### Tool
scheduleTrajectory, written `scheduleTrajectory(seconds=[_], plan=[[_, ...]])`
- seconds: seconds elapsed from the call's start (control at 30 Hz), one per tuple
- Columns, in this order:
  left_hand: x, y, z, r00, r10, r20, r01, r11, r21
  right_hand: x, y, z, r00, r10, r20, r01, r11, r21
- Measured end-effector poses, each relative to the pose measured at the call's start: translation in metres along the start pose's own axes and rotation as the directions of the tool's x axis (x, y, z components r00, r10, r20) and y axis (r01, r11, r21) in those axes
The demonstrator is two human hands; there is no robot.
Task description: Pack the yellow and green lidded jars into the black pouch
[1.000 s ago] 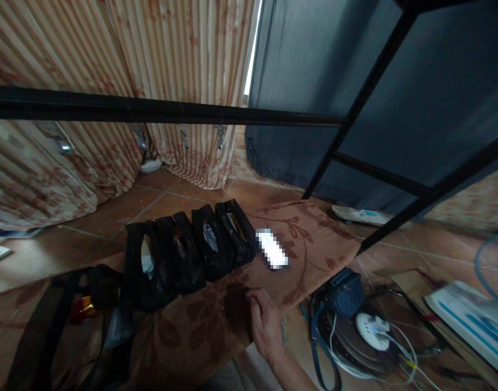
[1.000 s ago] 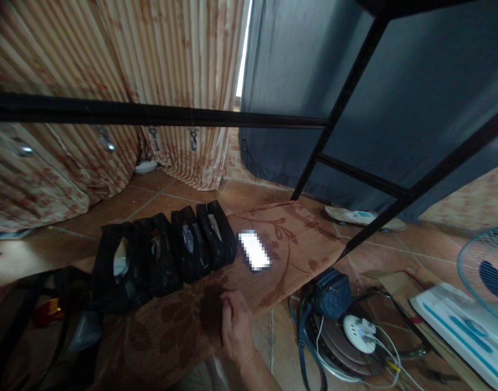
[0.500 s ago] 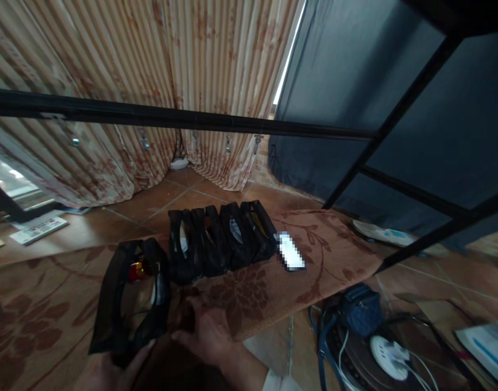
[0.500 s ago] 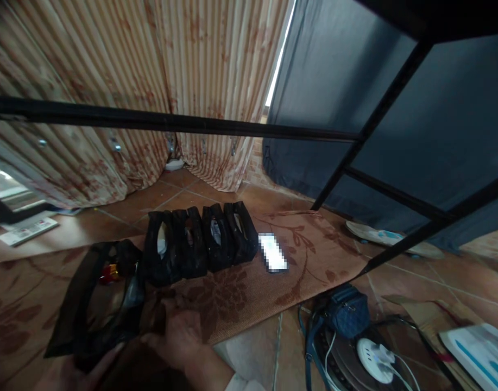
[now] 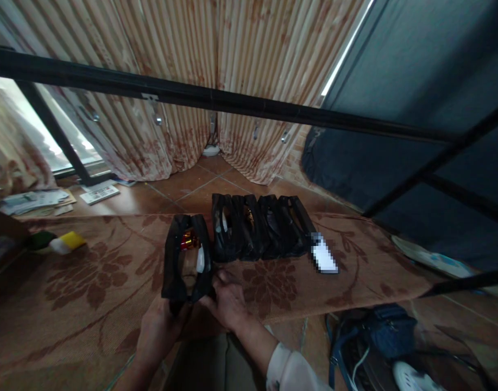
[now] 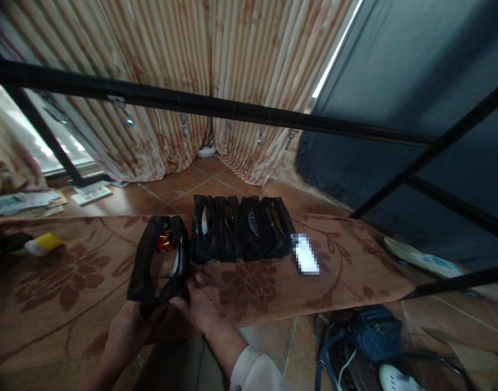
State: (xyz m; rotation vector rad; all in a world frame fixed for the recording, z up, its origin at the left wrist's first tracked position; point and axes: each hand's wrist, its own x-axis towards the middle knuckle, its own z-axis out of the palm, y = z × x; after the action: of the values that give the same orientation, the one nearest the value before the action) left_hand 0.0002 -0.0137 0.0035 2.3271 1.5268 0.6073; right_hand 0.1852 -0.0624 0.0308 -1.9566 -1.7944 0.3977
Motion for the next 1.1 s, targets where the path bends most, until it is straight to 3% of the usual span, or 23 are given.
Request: scheduleTrajectory(seconds=[0.23, 0.47, 0.73, 0.83, 0.9, 1.03, 1.1], plan=[[-0.001, 0.012, -0.007, 0.996, 0.07, -0.056, -0.078, 0.983, -0.169, -0.004, 0.003, 0.007, 0.991, -0.099, -0.089, 0.104, 0.994, 0.045], [-0.004, 0.019, -0.017, 0.999, 0.042, -0.035, -0.051, 0.942, -0.331, -0.005, 0.003, 0.008, 0.985, -0.135, -0.106, 0.143, 0.986, 0.08], [-0.005, 0.02, -0.027, 0.999, -0.014, 0.034, 0.03, 0.852, -0.522, -0.008, 0.01, 0.015, 0.989, -0.131, -0.064, 0.13, 0.991, -0.015], [0.001, 0.003, -0.031, 0.997, -0.081, 0.006, 0.071, 0.834, -0.547, -0.009, 0.013, 0.017, 0.984, -0.152, -0.098, 0.15, 0.988, -0.031], [0.012, -0.017, -0.041, 0.986, -0.148, -0.073, 0.093, 0.863, -0.496, -0.009, 0.014, 0.018, 0.98, -0.163, -0.111, 0.159, 0.986, -0.042], [0.057, -0.077, -0.085, 0.926, -0.255, -0.277, 0.213, 0.962, -0.173, -0.009, 0.015, 0.02, 0.982, -0.161, -0.101, 0.156, 0.986, -0.055], [0.084, -0.109, -0.113, 0.892, -0.31, -0.329, 0.324, 0.946, -0.013, -0.009, 0.016, 0.021, 0.982, -0.157, -0.106, 0.153, 0.987, -0.049]])
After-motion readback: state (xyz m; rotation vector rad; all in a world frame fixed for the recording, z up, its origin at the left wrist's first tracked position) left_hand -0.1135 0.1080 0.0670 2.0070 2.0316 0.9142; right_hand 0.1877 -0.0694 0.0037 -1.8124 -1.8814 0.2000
